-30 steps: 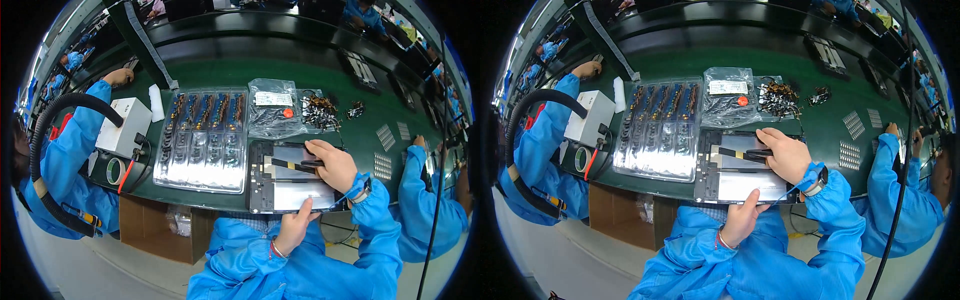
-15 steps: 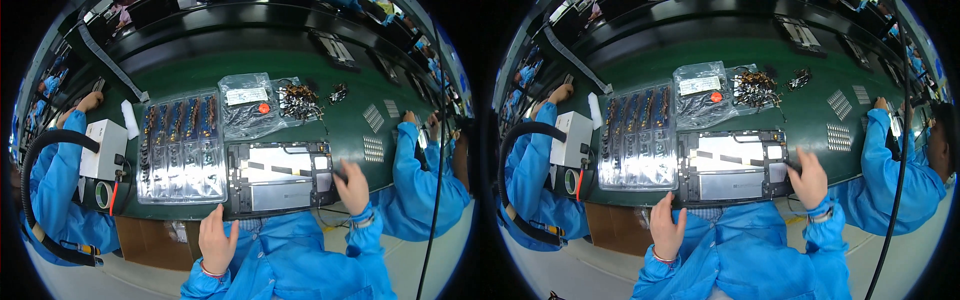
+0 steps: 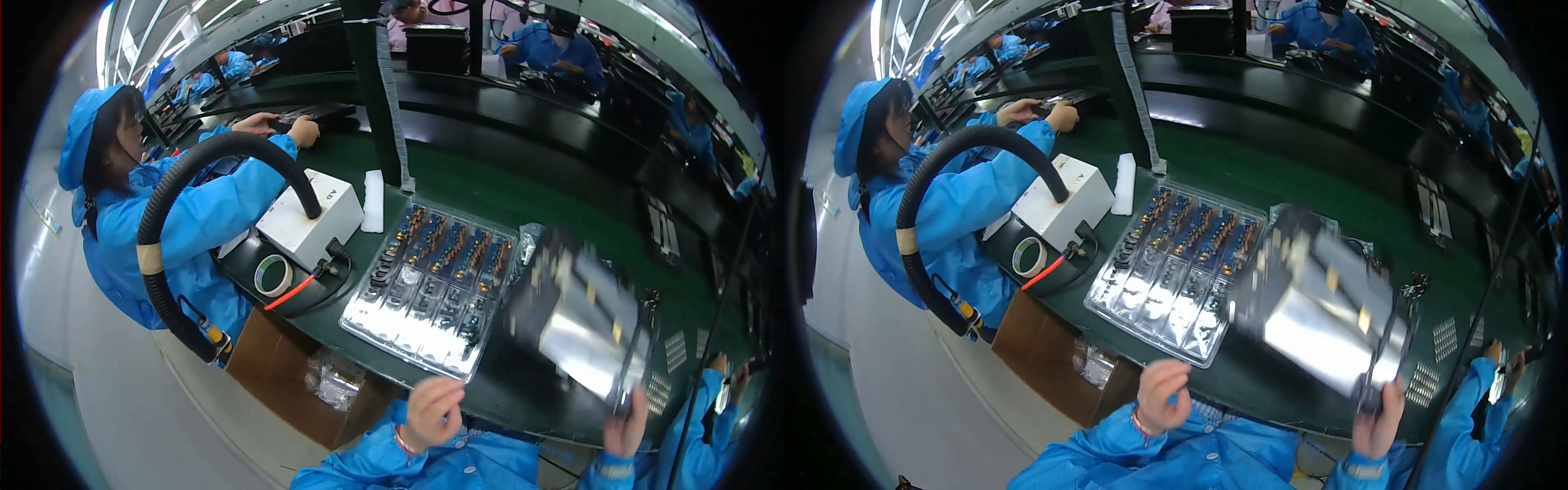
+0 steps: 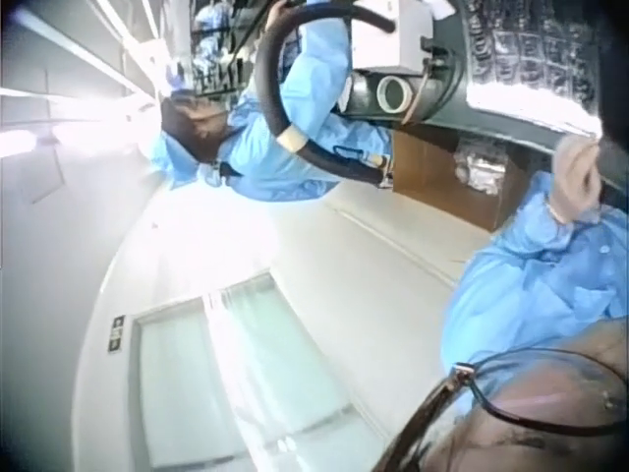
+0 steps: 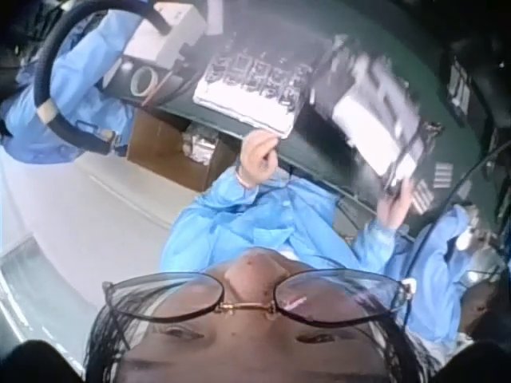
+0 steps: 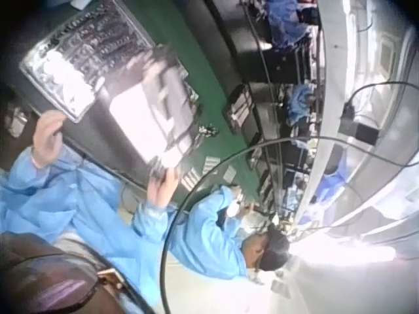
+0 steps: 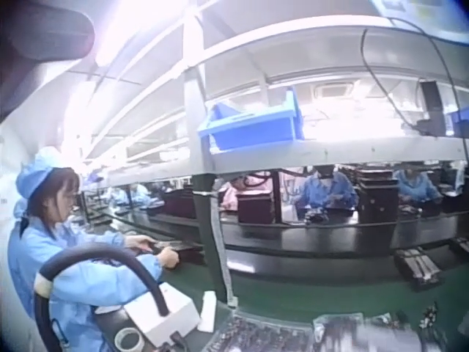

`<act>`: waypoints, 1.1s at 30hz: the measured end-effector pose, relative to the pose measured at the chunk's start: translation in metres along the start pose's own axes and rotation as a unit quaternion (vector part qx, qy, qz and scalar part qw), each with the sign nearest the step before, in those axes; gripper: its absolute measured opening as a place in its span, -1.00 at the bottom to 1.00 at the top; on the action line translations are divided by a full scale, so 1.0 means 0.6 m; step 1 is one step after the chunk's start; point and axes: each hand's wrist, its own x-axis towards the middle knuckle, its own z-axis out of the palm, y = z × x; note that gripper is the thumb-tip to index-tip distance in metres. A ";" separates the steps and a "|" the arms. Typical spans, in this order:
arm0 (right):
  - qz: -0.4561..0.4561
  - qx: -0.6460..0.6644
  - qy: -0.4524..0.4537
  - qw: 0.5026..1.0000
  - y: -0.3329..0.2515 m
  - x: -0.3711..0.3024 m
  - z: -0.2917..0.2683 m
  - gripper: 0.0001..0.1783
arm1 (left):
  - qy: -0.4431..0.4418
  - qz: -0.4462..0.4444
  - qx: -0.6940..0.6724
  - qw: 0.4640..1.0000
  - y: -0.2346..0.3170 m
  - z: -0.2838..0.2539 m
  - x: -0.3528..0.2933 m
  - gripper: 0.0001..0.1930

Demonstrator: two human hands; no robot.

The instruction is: Assembling internal components, connecting flex cables, and fitting the housing for an electronic device on a production line.

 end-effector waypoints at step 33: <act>0.208 -0.151 -0.144 0.956 0.028 0.423 0.463 -0.70 | -0.066 -0.095 0.214 0.970 -0.095 0.037 -0.014 -0.40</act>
